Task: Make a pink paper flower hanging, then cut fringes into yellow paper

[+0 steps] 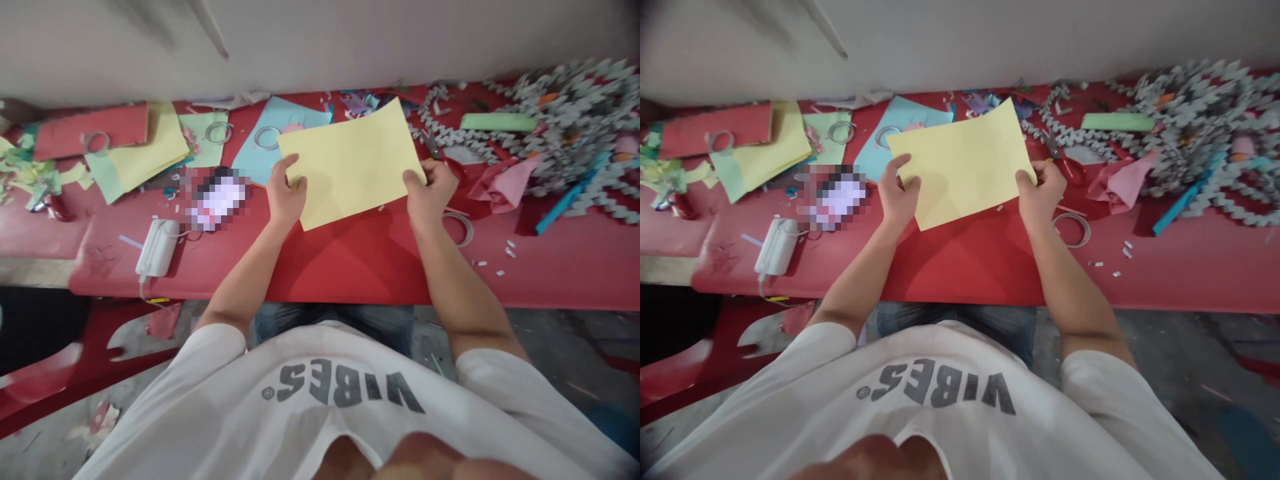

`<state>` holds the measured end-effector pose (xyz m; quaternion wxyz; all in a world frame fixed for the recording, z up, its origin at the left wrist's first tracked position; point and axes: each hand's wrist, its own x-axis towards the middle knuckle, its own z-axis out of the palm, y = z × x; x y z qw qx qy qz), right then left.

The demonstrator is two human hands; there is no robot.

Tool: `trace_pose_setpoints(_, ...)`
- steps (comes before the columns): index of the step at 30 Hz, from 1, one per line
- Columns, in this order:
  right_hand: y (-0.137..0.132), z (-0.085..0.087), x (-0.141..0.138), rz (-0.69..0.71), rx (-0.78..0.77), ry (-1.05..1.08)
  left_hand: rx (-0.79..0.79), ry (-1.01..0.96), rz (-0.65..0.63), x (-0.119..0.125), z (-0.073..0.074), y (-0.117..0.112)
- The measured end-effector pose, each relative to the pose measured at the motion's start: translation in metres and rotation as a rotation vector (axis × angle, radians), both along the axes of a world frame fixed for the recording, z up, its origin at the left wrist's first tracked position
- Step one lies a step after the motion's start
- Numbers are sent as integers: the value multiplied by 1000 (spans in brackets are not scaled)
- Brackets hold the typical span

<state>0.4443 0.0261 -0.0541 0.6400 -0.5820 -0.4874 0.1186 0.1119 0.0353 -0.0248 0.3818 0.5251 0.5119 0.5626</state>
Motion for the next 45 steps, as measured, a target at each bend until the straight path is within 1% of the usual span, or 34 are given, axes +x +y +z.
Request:
trace_pose_setpoints(2,-12,10,-12,-8,146,-84,68,-51,-75,8,-2,-5)
trace_pose_setpoints(4,-29,16,-28,52,298,-197,66,-155,-160,17,-2,-14)
trace_pose_setpoints(5,-38,18,-36,125,341,-279,39,-193,-180,22,0,-20)
trace_pose_setpoints(7,-54,16,-52,286,383,-421,2,-228,-168,32,5,-31)
trace_pose_setpoints(9,-67,10,-66,430,334,-535,3,-252,-153,41,9,-41)
trace_pose_setpoints(12,-78,4,-83,590,216,-658,-3,-268,-116,47,11,-47)
trace_pose_setpoints(15,-84,7,-95,717,150,-734,-42,-285,-67,45,9,-43)
trace_pose_setpoints(17,-86,11,-98,773,148,-728,-37,-272,-59,39,9,-38)
trace_pose_setpoints(19,-87,16,-97,758,206,-642,2,-206,-63,32,12,-35)
trace_pose_setpoints(20,-87,18,-96,709,243,-571,30,-163,-67,29,15,-35)
trace_pose_setpoints(22,-83,20,-91,556,283,-410,101,-89,-64,25,20,-39)
trace_pose_setpoints(23,-80,19,-89,482,273,-326,142,-67,-61,25,23,-43)
trace_pose_setpoints(24,-75,18,-87,439,242,-245,177,-60,-63,26,25,-47)
trace_pose_setpoints(25,-70,15,-86,436,201,-172,200,-63,-74,27,27,-52)
trace_pose_setpoints(27,-60,6,-85,507,134,-38,204,-83,-111,33,28,-62)
trace_pose_setpoints(30,-53,-9,-87,593,97,101,167,-129,-170,42,24,-72)
trace_pose_setpoints(33,-54,-16,-91,584,54,145,159,-158,-154,50,16,-72)
trace_pose_setpoints(36,-58,-16,-92,542,60,129,144,-143,-95,55,9,-69)
trace_pose_setpoints(38,-59,-14,-92,494,88,117,123,-154,-84,57,6,-67)
trace_pose_setpoints(40,-60,-13,-93,448,89,108,101,-161,-99,58,4,-67)
trace_pose_setpoints(45,-64,-14,-97,389,5,65,102,-116,-140,59,0,-71)
